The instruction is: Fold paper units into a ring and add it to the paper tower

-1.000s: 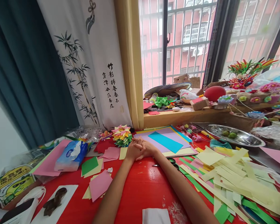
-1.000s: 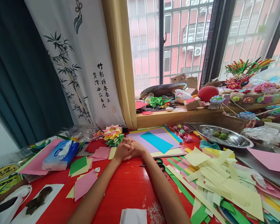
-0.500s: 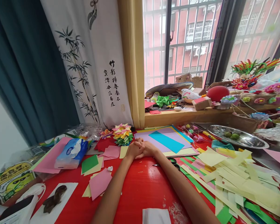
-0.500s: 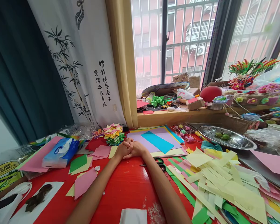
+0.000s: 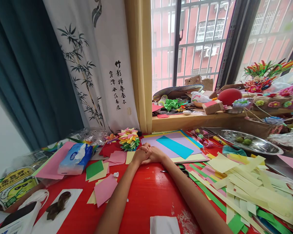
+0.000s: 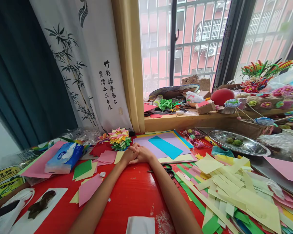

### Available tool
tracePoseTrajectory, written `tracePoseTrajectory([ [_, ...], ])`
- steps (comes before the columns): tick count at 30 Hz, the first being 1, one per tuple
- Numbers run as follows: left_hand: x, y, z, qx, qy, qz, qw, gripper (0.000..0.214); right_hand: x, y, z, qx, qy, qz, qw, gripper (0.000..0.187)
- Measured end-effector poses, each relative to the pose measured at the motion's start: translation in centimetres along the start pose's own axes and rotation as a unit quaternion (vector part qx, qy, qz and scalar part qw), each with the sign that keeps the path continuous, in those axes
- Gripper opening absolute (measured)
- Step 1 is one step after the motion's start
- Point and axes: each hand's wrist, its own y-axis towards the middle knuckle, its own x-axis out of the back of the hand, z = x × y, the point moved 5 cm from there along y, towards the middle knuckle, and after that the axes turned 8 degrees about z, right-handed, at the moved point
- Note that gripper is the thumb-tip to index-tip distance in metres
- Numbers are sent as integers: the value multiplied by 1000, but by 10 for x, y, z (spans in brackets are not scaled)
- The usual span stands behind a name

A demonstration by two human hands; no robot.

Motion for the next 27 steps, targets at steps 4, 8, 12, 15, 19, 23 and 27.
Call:
tracePoseTrajectory([
  [4,-1,0,1,4,1,2,1000,31,0,1,0,-2,1,0,1000,68],
  [8,0,0,1,9,4,4,1000,30,1,0,1,3,1,-3,1000,69],
  [12,2,-2,-2,10,9,3,1000,30,1,-1,1,8,1,-8,1000,71],
  [15,4,-4,-4,11,15,-3,1000,31,-1,0,0,13,-1,-12,1000,70],
  [19,6,-6,-6,15,28,-15,999,31,-1,1,1,41,6,-30,999,66],
  [23,7,-8,-8,17,39,-18,999,32,2,0,2,50,14,-47,998,63],
  [27,9,-9,-10,20,47,-23,998,33,3,0,3,52,7,-47,997,63],
])
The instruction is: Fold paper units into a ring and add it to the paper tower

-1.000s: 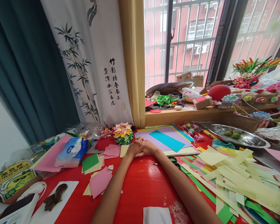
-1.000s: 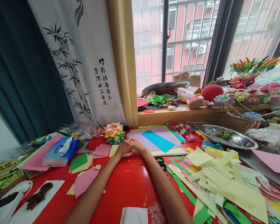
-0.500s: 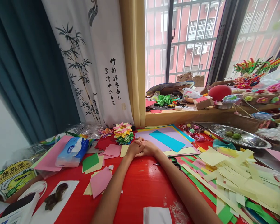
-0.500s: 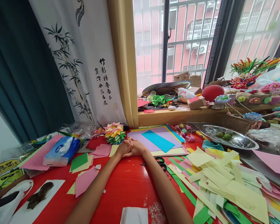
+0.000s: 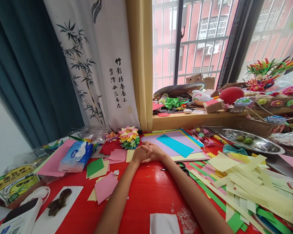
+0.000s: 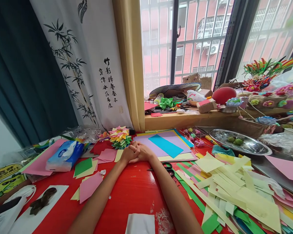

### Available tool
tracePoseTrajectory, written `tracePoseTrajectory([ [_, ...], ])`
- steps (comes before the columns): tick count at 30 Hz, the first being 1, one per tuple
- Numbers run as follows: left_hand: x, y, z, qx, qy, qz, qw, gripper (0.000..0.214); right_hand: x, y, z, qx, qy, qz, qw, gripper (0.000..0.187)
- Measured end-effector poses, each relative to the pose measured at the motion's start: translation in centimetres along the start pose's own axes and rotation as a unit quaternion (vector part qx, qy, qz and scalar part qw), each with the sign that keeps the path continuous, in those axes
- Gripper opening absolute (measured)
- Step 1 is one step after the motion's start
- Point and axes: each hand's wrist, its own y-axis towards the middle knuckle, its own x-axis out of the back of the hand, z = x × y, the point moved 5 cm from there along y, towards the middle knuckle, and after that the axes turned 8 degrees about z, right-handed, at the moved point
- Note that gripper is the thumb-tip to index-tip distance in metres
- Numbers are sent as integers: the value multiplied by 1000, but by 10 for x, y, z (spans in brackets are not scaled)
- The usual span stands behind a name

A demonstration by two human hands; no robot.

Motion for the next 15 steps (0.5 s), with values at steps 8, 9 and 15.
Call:
tracePoseTrajectory([
  [8,-1,-1,1,5,-4,0,1000,31,-1,2,1,-15,47,24,999,64],
  [9,0,0,0,4,-7,5,1000,30,0,1,0,-22,55,27,998,64],
  [15,26,8,-5,6,-52,53,997,33,16,4,-3,-88,99,25,991,67],
])
